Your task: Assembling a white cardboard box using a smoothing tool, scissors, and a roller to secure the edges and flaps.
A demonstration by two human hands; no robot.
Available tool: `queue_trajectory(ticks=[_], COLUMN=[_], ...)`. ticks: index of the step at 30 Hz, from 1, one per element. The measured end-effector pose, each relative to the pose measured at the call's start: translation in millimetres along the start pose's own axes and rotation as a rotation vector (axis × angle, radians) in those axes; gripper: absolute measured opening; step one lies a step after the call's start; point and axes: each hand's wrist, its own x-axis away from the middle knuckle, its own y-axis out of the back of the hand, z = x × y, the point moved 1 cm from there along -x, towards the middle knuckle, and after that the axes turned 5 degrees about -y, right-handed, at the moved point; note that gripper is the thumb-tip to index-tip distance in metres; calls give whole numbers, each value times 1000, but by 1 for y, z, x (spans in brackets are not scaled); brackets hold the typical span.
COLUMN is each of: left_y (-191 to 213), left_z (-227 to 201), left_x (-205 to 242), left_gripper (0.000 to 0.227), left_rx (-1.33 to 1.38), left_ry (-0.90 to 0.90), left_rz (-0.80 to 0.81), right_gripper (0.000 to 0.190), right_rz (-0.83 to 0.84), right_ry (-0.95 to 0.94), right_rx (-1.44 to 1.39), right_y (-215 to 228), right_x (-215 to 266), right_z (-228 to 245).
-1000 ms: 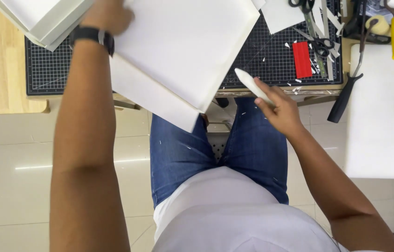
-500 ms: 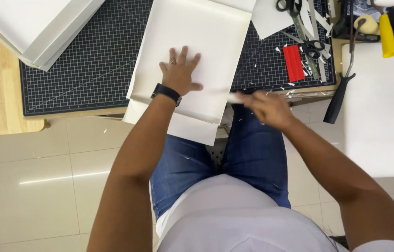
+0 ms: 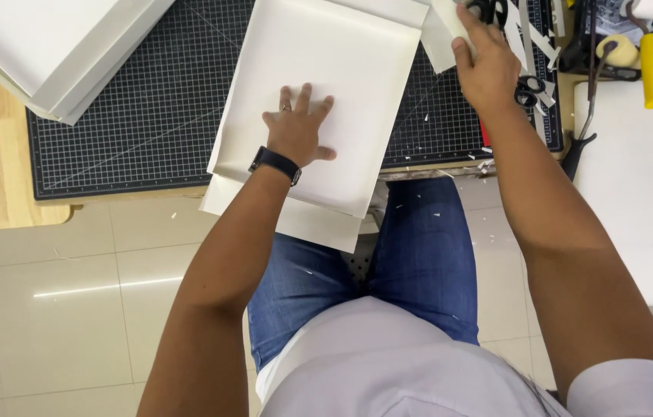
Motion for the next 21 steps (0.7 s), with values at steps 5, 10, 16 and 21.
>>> queue_trajectory(ticks=[5,10,16,21], left_y=[-1,-5,-3,14], left_z=[-2,-1,-2,-5], left_x=[0,-3,-2,7], left_gripper=[108,108,108,108], left_rx=[3,44,54,96], left_ry=[3,7,18,16], left_rz=[7,4,21,93], right_gripper=[44,46,44,44], right_rz=[76,261,354,382], right_ry=[52,-551,-629,-596], right_rx=[43,-454,-526,-445], right_y=[-17,31,12,12], right_x=[21,23,21,26], right_z=[-11,59,45,40])
